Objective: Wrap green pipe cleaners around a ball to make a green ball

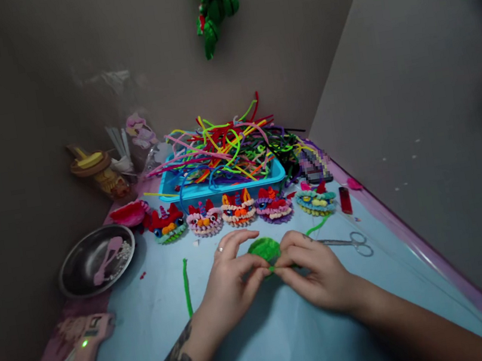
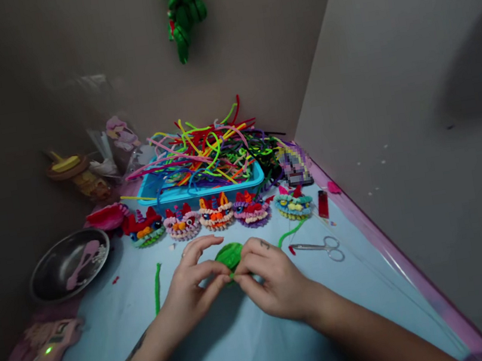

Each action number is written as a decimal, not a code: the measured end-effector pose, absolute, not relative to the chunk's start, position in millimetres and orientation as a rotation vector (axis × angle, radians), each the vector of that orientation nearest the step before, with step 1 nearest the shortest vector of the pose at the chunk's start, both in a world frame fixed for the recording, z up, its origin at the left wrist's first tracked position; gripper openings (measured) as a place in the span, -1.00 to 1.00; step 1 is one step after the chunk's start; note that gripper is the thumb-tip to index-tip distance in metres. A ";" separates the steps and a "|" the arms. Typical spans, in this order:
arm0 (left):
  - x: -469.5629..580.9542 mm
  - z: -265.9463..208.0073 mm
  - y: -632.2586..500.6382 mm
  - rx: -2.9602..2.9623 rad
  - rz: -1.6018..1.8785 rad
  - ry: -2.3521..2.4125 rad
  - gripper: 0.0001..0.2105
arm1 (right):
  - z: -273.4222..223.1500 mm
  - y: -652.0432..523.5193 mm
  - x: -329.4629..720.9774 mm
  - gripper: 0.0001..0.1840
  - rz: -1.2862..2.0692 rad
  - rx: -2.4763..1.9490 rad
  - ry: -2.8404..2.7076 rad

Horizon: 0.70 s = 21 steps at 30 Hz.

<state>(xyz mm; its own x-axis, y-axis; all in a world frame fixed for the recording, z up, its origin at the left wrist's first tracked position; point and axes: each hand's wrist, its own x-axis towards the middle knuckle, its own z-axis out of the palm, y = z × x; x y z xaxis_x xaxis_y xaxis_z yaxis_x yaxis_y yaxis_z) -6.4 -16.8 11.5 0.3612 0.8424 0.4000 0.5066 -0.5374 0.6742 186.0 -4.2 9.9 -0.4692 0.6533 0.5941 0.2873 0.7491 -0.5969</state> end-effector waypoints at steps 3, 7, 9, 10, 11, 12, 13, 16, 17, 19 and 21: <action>-6.9 12.8 -16.2 2.136 0.986 1.157 -0.91 | 10.2 -2.7 186.8 -0.84 0.533 -0.681 -2.104; -10.1 15.7 -15.4 2.087 0.866 1.094 -0.94 | 7.9 0.5 189.4 -0.78 0.472 -0.571 -2.191; -11.7 17.6 -15.2 2.088 0.807 1.044 -0.96 | 6.8 1.3 189.7 -0.78 0.435 -0.496 -2.217; -12.3 18.8 -15.1 2.086 0.776 1.020 -0.97 | 6.7 1.3 189.5 -0.78 0.417 -0.463 -2.223; -12.8 20.1 -15.1 2.081 0.747 0.998 -0.98 | 7.0 1.1 189.3 -0.80 0.402 -0.437 -2.223; -13.1 21.5 -15.0 2.076 0.721 0.977 -0.98 | 7.6 0.7 189.1 -0.81 0.392 -0.421 -2.222; -13.2 22.9 -15.0 2.072 0.695 0.954 -0.99 | 8.4 0.2 188.8 -0.82 0.388 -0.410 -2.220; -13.0 25.9 -14.9 2.071 0.641 0.878 -0.99 | 10.9 -1.3 188.9 -0.84 0.405 -0.387 -2.215; -12.9 26.2 -15.0 2.072 0.630 0.860 -0.99 | 11.4 -1.7 189.3 -0.84 0.410 -0.383 -2.215; -12.7 25.7 -15.4 2.068 0.624 0.843 -0.99 | 11.9 -2.2 190.3 -0.83 0.418 -0.385 -2.214; -12.7 24.2 -15.8 2.059 0.658 0.863 -0.99 | 12.3 -2.4 191.5 -0.83 0.415 -0.397 -2.209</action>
<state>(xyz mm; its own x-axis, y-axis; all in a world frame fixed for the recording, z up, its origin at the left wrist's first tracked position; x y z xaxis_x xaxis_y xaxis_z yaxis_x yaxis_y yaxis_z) -12.7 -15.8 24.2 0.6333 0.7588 0.1519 0.3477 -0.4543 0.8202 191.5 -2.4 12.3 -0.6030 0.4163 0.6805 0.1408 0.8952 -0.4229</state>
